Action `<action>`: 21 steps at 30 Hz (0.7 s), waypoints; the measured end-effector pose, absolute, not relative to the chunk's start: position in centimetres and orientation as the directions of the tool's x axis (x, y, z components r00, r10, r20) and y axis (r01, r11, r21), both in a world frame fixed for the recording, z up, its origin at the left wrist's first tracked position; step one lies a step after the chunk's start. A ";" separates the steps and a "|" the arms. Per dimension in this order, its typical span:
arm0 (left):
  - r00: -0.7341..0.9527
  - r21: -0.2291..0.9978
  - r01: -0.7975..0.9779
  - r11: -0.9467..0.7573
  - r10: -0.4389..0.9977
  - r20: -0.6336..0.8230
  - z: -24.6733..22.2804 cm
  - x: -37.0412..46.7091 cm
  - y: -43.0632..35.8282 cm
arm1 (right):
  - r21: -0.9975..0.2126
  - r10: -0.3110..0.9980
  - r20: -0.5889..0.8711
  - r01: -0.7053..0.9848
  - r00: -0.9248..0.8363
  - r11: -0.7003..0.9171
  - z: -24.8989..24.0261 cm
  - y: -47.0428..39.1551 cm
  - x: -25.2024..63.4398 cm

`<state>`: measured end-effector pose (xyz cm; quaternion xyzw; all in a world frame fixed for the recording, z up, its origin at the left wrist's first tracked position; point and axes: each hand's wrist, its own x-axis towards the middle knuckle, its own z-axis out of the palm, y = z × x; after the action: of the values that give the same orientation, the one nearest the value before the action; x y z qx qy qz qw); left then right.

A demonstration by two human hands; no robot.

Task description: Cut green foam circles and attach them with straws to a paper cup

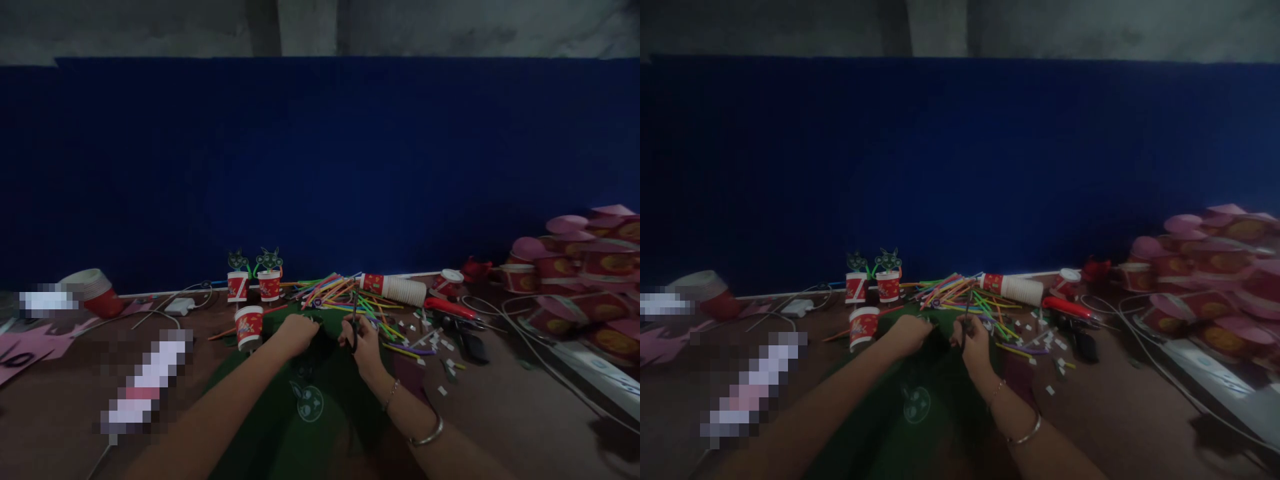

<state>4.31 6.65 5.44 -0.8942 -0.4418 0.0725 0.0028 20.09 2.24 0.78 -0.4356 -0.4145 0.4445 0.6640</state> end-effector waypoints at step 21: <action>0.713 0.498 0.685 -0.532 0.629 -0.309 7.5 1.6 2.9 | -0.999 0.977 0.046 0.034 0.207 0.040 0.3 2.4 20.2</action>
<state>1.56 2.89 7.54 -0.8740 -0.3759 0.0460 -0.3044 20.16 2.39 0.32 -0.5457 -0.4631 0.4266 0.5529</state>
